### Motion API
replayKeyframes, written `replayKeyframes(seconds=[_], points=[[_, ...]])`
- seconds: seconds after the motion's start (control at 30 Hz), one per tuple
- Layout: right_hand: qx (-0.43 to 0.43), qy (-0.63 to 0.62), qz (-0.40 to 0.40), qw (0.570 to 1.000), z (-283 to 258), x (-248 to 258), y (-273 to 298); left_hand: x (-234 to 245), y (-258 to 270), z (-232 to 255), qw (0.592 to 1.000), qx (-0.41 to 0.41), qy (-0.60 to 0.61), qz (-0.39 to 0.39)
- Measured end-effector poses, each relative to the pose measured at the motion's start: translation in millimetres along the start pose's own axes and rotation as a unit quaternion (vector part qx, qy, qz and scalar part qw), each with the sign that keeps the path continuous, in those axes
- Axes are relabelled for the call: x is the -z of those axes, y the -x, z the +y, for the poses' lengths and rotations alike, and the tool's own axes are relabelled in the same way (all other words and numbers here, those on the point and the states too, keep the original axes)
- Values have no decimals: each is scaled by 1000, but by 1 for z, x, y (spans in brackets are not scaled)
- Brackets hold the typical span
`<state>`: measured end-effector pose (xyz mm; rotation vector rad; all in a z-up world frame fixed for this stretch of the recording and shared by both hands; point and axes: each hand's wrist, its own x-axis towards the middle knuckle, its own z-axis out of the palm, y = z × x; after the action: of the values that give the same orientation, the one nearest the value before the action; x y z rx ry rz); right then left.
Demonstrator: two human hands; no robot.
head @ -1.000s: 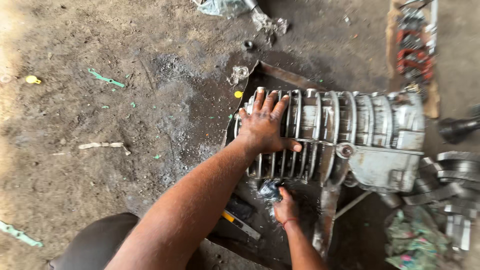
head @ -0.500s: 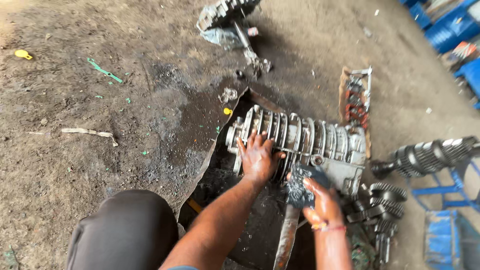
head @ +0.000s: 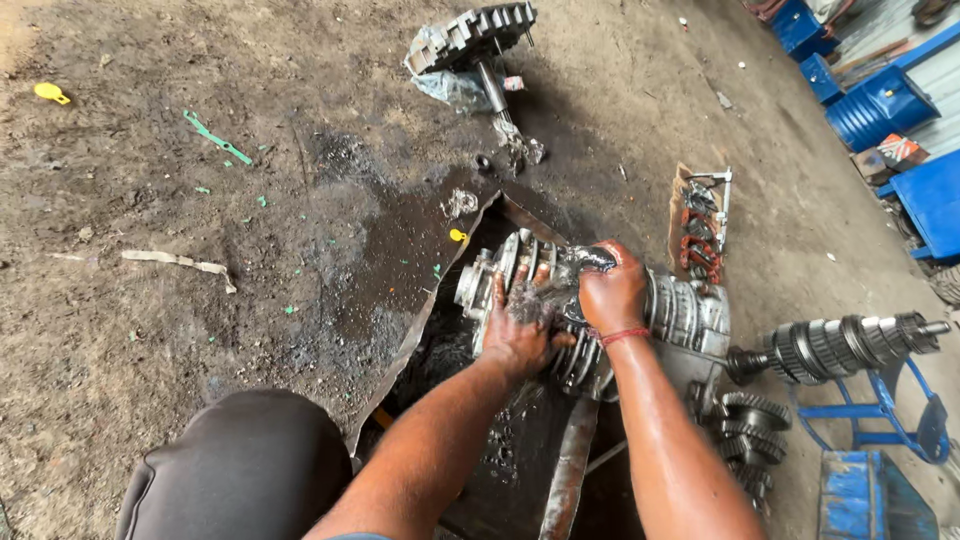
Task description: The person uses a yellow scraper to remove grime from the grooves of a large metallic mechanical component. They then wipe the surface with a dark cloth. The person repeats the scraping and wiping actions on different sections of the component.
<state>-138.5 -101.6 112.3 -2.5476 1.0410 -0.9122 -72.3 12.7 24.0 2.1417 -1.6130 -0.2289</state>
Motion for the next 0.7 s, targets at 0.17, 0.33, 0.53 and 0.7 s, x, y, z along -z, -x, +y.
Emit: replayKeyframes(seconds=[0.17, 0.33, 0.53, 0.7], points=[[27, -74, -109, 991, -2, -16, 11, 46, -5, -7, 993, -4, -37, -112], [225, 81, -20, 971, 12, -26, 34, 56, -48, -21, 974, -40, -106, -194], [143, 155, -28, 977, 32, -39, 40, 16, -50, -28, 994, -65, -77, -29], [126, 175, -40, 976, 33, -50, 26, 7, -16, -14, 997, -20, -10, -68]])
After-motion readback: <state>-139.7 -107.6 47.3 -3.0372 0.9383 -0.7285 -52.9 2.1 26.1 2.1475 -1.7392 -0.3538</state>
